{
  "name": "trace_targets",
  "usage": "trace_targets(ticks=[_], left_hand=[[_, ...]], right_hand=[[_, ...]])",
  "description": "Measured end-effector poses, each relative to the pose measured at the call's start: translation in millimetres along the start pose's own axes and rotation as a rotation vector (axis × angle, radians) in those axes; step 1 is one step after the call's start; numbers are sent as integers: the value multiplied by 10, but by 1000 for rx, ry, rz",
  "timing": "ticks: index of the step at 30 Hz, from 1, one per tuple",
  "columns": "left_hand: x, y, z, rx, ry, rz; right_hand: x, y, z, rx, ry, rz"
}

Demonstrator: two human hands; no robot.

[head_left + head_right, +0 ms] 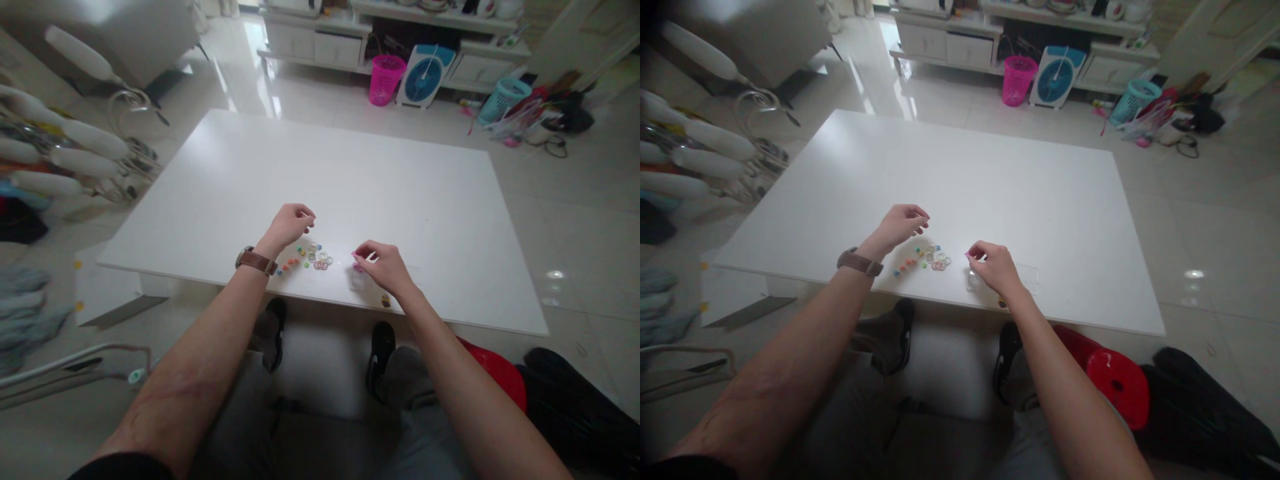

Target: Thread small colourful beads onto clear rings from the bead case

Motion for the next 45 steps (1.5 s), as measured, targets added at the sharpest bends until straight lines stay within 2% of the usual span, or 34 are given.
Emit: trace_targets(ticks=[4, 8, 13, 19, 28, 33, 37, 41, 45], left_hand=[[42, -126, 12, 196, 97, -78], [12, -174, -26, 241, 103, -87], [-15, -169, -31, 276, 99, -35], [-64, -145, 82, 341, 130, 76], [-120, -281, 290, 494, 146, 138], [-94, -237, 230, 445, 139, 120], [-96, -140, 137, 400, 154, 110], [-125, -87, 81, 393, 168, 113], [-171, -108, 110, 449, 182, 115]], right_hand=[[-102, 223, -17, -166, -120, 159], [-158, 366, 16, -215, -229, 208], [-168, 494, -17, -238, -233, 231], [-171, 634, 17, -319, -227, 270], [-127, 736, 25, -349, -189, 287], [-86, 653, 7, -295, -187, 247], [22, 404, -61, -159, -130, 142], [89, 156, -115, -125, -61, 61], [49, 45, -100, -130, -82, 30]])
Point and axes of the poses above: each hand's wrist, its own x-axis towards the middle knuckle, its own y-axis out of the palm, z = x × y, the point moved 9 cm from there along x, towards the middle knuckle, and after that the axes turned 15 degrees about -z, right-handed, at the moved point
